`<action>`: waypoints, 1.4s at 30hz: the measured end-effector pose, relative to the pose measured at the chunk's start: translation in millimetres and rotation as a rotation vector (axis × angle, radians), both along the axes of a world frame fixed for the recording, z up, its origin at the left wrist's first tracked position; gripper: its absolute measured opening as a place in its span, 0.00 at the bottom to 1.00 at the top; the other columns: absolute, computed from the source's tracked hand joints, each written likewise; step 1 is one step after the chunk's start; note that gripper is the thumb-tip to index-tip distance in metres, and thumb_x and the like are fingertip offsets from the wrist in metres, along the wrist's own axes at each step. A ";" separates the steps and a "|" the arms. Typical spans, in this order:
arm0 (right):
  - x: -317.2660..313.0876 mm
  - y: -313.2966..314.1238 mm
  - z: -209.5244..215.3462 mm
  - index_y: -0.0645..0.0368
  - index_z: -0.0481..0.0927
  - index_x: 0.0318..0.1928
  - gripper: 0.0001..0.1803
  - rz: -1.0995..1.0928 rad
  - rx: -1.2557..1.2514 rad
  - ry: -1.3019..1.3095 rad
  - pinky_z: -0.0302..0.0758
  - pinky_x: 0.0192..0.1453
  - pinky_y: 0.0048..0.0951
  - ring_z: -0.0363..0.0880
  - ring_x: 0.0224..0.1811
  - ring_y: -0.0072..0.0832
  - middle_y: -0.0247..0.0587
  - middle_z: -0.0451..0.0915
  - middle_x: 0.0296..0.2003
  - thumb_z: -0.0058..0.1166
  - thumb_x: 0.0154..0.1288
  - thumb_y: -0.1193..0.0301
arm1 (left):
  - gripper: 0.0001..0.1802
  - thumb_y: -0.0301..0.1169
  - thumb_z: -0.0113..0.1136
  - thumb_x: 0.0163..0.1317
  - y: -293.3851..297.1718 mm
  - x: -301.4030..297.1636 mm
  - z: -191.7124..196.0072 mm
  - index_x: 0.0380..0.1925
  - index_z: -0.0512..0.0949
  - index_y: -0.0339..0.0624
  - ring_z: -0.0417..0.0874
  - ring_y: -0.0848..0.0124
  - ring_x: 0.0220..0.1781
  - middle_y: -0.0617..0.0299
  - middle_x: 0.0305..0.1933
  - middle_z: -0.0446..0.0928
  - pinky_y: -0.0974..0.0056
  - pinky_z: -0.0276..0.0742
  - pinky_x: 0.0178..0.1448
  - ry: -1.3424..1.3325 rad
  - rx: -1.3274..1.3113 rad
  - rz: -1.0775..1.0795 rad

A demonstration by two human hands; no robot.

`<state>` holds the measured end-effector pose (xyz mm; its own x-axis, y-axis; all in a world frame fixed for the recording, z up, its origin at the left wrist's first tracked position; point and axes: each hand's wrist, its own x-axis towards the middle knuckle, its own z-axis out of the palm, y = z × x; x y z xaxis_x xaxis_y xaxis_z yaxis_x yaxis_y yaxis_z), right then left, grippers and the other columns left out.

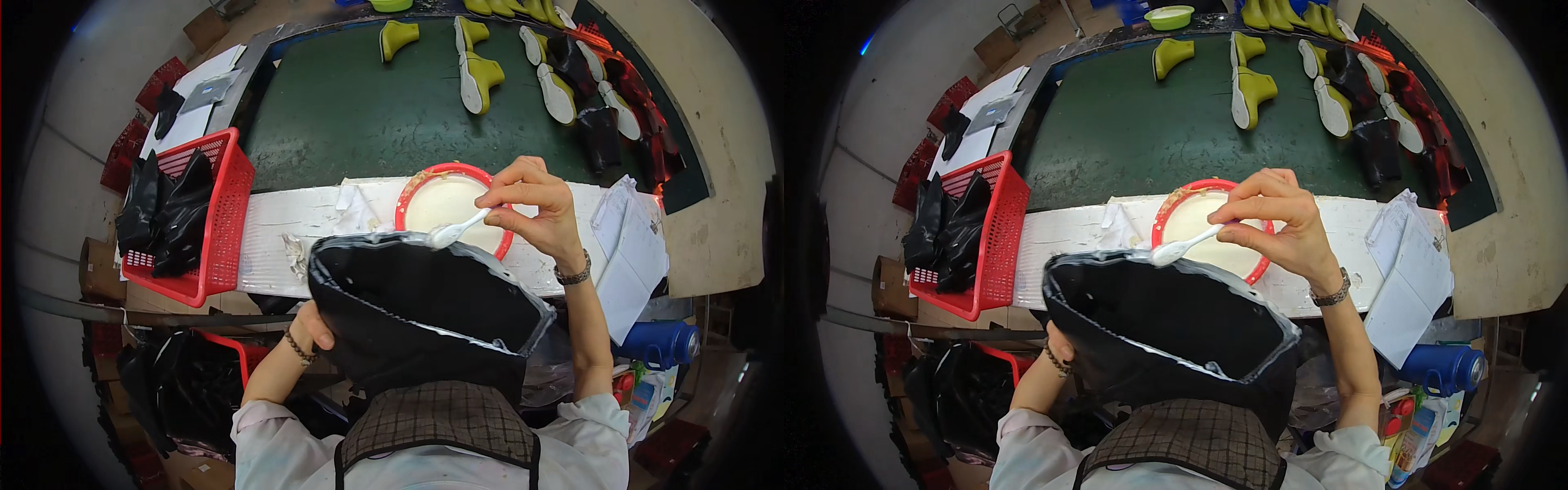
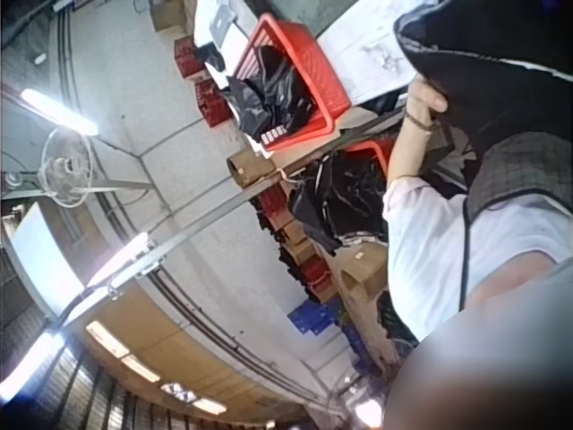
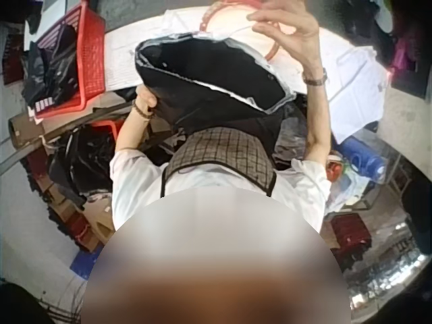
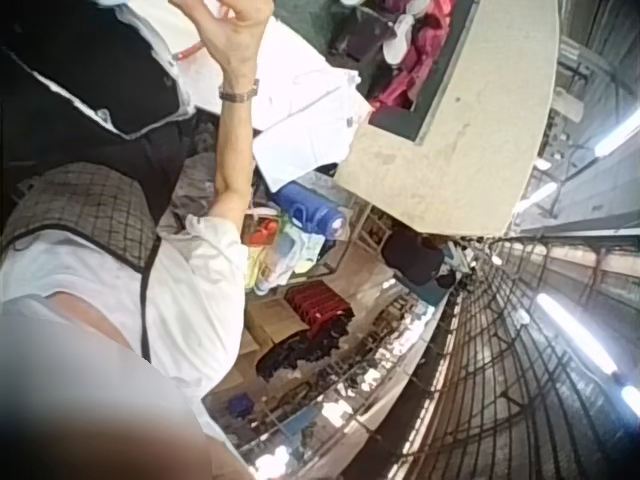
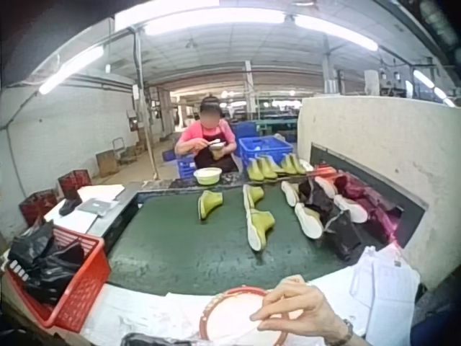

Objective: Apply glue to the edges of shoe upper components using a toothbrush.

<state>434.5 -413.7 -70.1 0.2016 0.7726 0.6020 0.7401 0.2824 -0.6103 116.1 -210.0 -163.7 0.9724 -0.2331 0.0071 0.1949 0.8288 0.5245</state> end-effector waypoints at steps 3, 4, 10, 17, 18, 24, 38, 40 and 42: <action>4.9 -11.3 -17.2 0.52 0.92 0.38 0.12 -0.069 -0.007 0.082 0.66 0.54 0.31 0.79 0.40 0.24 0.29 0.85 0.34 0.77 0.51 0.70 | 0.54 0.24 0.74 0.35 10.6 3.3 4.4 0.70 0.65 0.23 0.74 0.51 0.73 0.41 0.72 0.71 0.51 0.64 0.79 -0.042 0.002 0.086; 8.0 -15.5 -22.7 0.55 0.92 0.39 0.13 -0.095 -0.003 0.099 0.67 0.52 0.31 0.78 0.41 0.25 0.31 0.85 0.34 0.77 0.50 0.71 | 0.55 0.24 0.74 0.35 14.9 1.3 6.6 0.70 0.65 0.23 0.74 0.51 0.73 0.41 0.72 0.71 0.50 0.64 0.79 -0.061 0.004 0.114; 20.3 -43.5 -54.9 0.54 0.92 0.39 0.11 -0.200 -0.032 0.202 0.71 0.52 0.30 0.80 0.42 0.26 0.33 0.86 0.35 0.75 0.53 0.73 | 0.55 0.25 0.74 0.35 25.9 9.2 16.5 0.71 0.65 0.24 0.73 0.49 0.73 0.41 0.73 0.70 0.49 0.64 0.79 -0.174 0.030 0.301; 66.9 -71.0 -129.0 0.66 0.85 0.54 0.13 -0.458 0.015 0.833 0.69 0.38 0.16 0.73 0.34 0.13 0.28 0.80 0.33 0.56 0.77 0.71 | 0.55 0.36 0.73 0.43 23.5 93.6 68.4 0.73 0.62 0.29 0.70 0.35 0.72 0.37 0.73 0.68 0.30 0.66 0.76 -0.210 -0.128 0.236; 77.1 -73.8 -145.2 0.65 0.83 0.56 0.14 -0.549 0.107 0.874 0.68 0.36 0.16 0.71 0.31 0.13 0.27 0.78 0.31 0.54 0.78 0.71 | 0.54 0.41 0.70 0.48 30.2 118.6 62.8 0.74 0.59 0.28 0.75 0.32 0.67 0.32 0.70 0.69 0.31 0.82 0.61 -0.083 0.118 0.378; 87.2 -75.5 -186.2 0.66 0.74 0.58 0.14 -0.762 0.436 0.929 0.71 0.32 0.19 0.70 0.28 0.14 0.31 0.74 0.34 0.49 0.79 0.72 | 0.28 0.42 0.58 0.63 36.5 285.5 80.8 0.58 0.76 0.36 0.89 0.55 0.45 0.48 0.53 0.84 0.48 0.88 0.45 0.112 0.184 0.298; 79.8 -70.4 -175.8 0.66 0.75 0.58 0.13 -0.797 0.337 1.028 0.72 0.29 0.21 0.67 0.27 0.13 0.30 0.75 0.36 0.48 0.78 0.76 | 0.32 0.24 0.66 0.52 87.0 609.5 26.0 0.60 0.81 0.59 0.81 0.46 0.55 0.48 0.50 0.78 0.48 0.82 0.58 -0.147 2.132 0.943; 75.7 -62.7 -170.6 0.66 0.75 0.59 0.14 -0.814 0.309 1.030 0.72 0.28 0.20 0.67 0.25 0.12 0.31 0.76 0.36 0.49 0.78 0.75 | 0.23 0.23 0.61 0.61 91.1 623.1 4.9 0.55 0.83 0.59 0.78 0.48 0.56 0.49 0.50 0.76 0.49 0.84 0.55 -0.237 2.290 1.027; 74.5 -63.2 -177.3 0.66 0.74 0.60 0.14 -0.842 0.275 1.020 0.71 0.28 0.19 0.68 0.25 0.12 0.30 0.75 0.36 0.49 0.78 0.75 | 0.18 0.26 0.63 0.60 91.5 627.1 -9.7 0.49 0.85 0.56 0.77 0.50 0.57 0.50 0.50 0.76 0.49 0.84 0.56 -0.226 2.364 0.930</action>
